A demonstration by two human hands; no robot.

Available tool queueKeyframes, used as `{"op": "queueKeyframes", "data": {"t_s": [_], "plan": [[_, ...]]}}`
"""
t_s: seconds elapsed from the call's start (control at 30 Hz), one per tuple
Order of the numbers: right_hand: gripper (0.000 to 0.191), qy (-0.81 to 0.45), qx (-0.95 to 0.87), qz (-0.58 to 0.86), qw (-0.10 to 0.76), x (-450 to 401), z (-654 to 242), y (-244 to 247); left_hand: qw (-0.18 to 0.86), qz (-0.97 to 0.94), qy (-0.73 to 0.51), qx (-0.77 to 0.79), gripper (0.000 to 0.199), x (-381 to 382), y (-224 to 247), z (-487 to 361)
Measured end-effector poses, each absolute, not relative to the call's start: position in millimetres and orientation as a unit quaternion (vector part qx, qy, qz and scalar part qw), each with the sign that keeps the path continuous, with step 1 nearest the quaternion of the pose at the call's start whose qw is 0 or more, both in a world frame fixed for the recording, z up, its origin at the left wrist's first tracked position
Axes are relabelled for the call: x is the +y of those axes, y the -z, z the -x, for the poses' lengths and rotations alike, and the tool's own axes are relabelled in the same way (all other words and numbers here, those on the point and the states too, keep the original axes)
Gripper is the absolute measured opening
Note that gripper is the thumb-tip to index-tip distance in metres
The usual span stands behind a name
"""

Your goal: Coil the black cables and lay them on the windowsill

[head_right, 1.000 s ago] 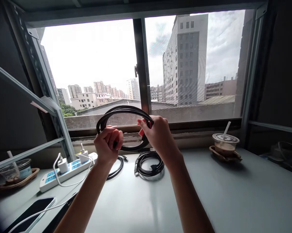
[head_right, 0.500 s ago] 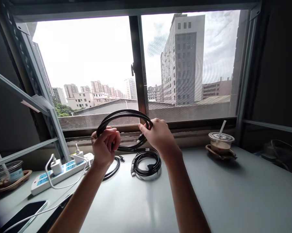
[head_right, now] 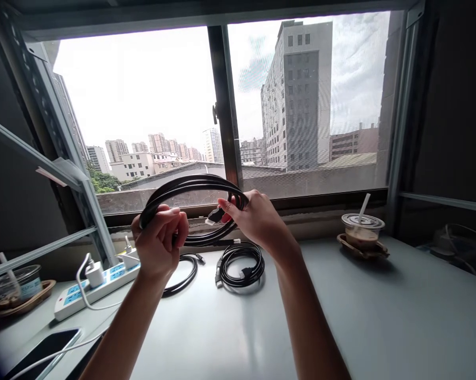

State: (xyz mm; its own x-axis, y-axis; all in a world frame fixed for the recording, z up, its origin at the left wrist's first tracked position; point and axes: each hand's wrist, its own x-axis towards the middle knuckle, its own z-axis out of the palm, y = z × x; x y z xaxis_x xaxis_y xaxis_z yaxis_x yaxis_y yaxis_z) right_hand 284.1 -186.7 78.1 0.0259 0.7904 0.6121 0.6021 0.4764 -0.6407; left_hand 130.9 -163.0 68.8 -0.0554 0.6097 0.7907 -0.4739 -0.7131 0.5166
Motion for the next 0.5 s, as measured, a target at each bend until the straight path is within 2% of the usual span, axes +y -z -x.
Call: {"op": "queueKeyframes", "data": {"t_s": [0.17, 0.3, 0.4, 0.5], "plan": [[0.047, -0.219, -0.705, 0.44, 0.511, -188, -285, -80, 0.37, -0.561, -0.738, 0.066, 0.038, -159, -69, -127], [0.044, -0.269, -0.725, 0.426, 0.469, -191, -284, -83, 0.403, -0.564, -0.714, 0.096, 0.038, -149, -69, -123], [0.042, -0.279, -0.726, 0.448, 0.44, -194, -285, -84, 0.458, -0.574, -0.665, 0.133, 0.036, -142, -71, -120], [0.042, -0.256, -0.728, 0.467, 0.432, -195, -288, -83, 0.467, -0.609, -0.62, 0.165, 0.039, -135, -71, -118]]}}
